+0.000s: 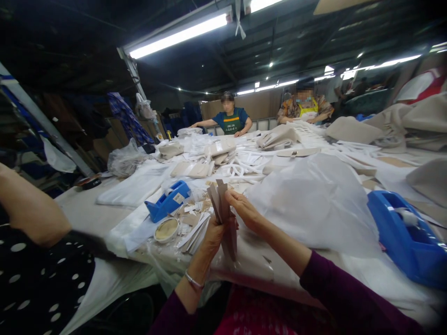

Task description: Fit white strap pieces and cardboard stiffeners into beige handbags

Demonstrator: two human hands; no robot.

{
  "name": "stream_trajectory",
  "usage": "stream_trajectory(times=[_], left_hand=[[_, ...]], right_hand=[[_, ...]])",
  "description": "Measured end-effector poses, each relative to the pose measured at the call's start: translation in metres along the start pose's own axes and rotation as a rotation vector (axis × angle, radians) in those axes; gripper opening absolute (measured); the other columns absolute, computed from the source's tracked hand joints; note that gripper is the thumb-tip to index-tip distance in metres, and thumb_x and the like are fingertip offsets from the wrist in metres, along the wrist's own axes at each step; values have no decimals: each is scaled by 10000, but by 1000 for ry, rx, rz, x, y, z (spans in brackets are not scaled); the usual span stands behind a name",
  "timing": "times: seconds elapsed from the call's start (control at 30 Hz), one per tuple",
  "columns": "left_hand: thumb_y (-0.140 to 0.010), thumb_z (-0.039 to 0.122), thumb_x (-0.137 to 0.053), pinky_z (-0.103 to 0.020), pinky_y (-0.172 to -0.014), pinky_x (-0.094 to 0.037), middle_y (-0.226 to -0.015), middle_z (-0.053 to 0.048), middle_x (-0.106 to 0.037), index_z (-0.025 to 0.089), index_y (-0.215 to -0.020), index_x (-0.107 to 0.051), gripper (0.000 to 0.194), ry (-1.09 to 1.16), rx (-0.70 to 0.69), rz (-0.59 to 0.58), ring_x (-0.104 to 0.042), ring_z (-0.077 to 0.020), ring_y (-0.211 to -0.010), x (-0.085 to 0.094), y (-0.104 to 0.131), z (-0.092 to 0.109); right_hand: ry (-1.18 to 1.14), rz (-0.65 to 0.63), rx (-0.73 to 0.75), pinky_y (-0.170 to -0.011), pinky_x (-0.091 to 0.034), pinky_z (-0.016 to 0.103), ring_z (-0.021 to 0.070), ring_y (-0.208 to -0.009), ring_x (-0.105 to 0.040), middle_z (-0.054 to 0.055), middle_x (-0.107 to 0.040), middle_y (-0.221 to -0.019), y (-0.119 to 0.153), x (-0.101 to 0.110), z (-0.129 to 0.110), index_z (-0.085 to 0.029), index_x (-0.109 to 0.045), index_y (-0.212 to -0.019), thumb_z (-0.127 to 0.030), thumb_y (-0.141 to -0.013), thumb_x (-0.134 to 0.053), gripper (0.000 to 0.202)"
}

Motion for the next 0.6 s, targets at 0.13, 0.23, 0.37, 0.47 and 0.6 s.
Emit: stream_trajectory(times=[0.13, 0.23, 0.37, 0.47, 0.6], left_hand=[[-713, 357, -705, -224, -536, -449, -595, 3, -611, 147, -760, -617, 232, 23, -56, 94, -567, -114, -536, 8, -3, 5], [-693, 381, -714, -231, -563, -466, -608, 10, -608, 150, -731, -606, 258, 73, -12, 196, -573, -114, -552, 18, -7, 1], [-658, 432, -718, -248, -570, -477, -577, 25, -587, 156, -677, -577, 311, 105, 29, 347, -567, -115, -531, 26, -9, -4], [-660, 420, -718, -239, -566, -478, -585, 38, -585, 166, -708, -570, 298, 166, 43, 391, -562, -104, -525, 25, -10, -7], [-674, 420, -718, -235, -564, -490, -609, 38, -597, 182, -800, -568, 307, 295, 56, 397, -570, -104, -523, 23, -12, -5]], right_hand=[[188, 221, 24, -707, -442, 272, 145, -753, -545, 15, -595, -832, 21, 22, 16, -195, -561, -906, -315, -772, -544, 181], [399, 219, -90, -680, -441, 297, 161, -701, -545, -3, -568, -741, 52, 18, 42, -203, -519, -832, -262, -688, -620, 185], [608, 107, -140, -723, -456, 343, 223, -833, -570, 47, -582, -945, 92, -9, 64, -217, -480, -1002, -318, -578, -735, 505], [732, 97, -91, -844, -437, 379, 285, -1057, -516, 126, -520, -1160, 101, -23, 67, -190, -410, -1189, -251, -606, -699, 653], [780, 138, -110, -847, -424, 362, 260, -1008, -547, 130, -543, -1099, 91, -20, 73, -173, -440, -1151, -111, -722, -471, 434]])
Point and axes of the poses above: each hand's wrist, its own y-axis away from the middle knuckle, its own x-axis out of the back of the hand, z = x × y, the point moved 7 cm from there along -y, towards the middle knuckle
